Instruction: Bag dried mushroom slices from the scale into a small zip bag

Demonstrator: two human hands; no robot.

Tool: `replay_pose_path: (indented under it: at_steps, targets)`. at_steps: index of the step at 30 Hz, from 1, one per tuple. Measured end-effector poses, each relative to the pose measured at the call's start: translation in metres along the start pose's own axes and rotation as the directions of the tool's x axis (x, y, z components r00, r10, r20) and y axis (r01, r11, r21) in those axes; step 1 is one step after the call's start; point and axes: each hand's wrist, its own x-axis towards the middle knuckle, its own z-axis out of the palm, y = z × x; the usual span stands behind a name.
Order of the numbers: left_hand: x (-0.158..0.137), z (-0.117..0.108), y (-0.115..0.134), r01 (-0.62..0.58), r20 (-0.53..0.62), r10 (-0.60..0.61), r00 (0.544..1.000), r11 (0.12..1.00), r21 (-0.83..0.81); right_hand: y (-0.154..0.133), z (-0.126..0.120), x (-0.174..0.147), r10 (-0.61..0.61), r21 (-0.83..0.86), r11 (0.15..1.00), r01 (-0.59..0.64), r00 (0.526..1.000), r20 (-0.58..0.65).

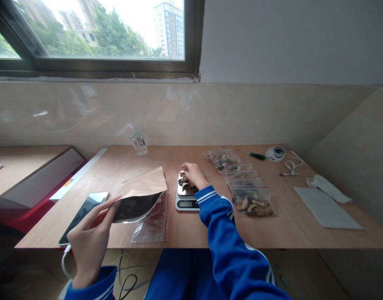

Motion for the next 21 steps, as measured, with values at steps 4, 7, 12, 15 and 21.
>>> replay_pose_path:
  at_steps: [4, 7, 12, 15, 21]
  targets:
    - [0.001, -0.001, 0.001, 0.016, -0.017, -0.016, 1.0, 1.0, -0.002, -0.012, -0.013, -0.032, -0.013, 0.041, 0.999, 0.019, 0.992, -0.126]
    - [0.002, 0.001, 0.003, 0.048, -0.004, -0.048, 0.999, 0.999, -0.01, -0.04, -0.023, -0.073, -0.019, 0.282, 0.957, 0.071, 0.983, -0.182]
    - [0.0, 0.008, 0.008, 0.042, 0.097, -0.042, 0.994, 0.999, 0.0, -0.108, -0.022, -0.135, -0.305, 0.618, 0.74, 0.265, 0.951, -0.043]
    - [-0.004, 0.016, 0.01, -0.02, 0.072, 0.017, 0.997, 0.998, 0.054, -0.136, -0.005, -0.142, -0.311, 0.335, 0.905, 0.261, 0.945, 0.105]
    - [-0.018, 0.03, 0.007, -0.078, -0.021, 0.081, 0.997, 0.99, 0.12, -0.152, 0.04, -0.104, -0.056, -0.221, 0.966, 0.137, 0.94, 0.336]
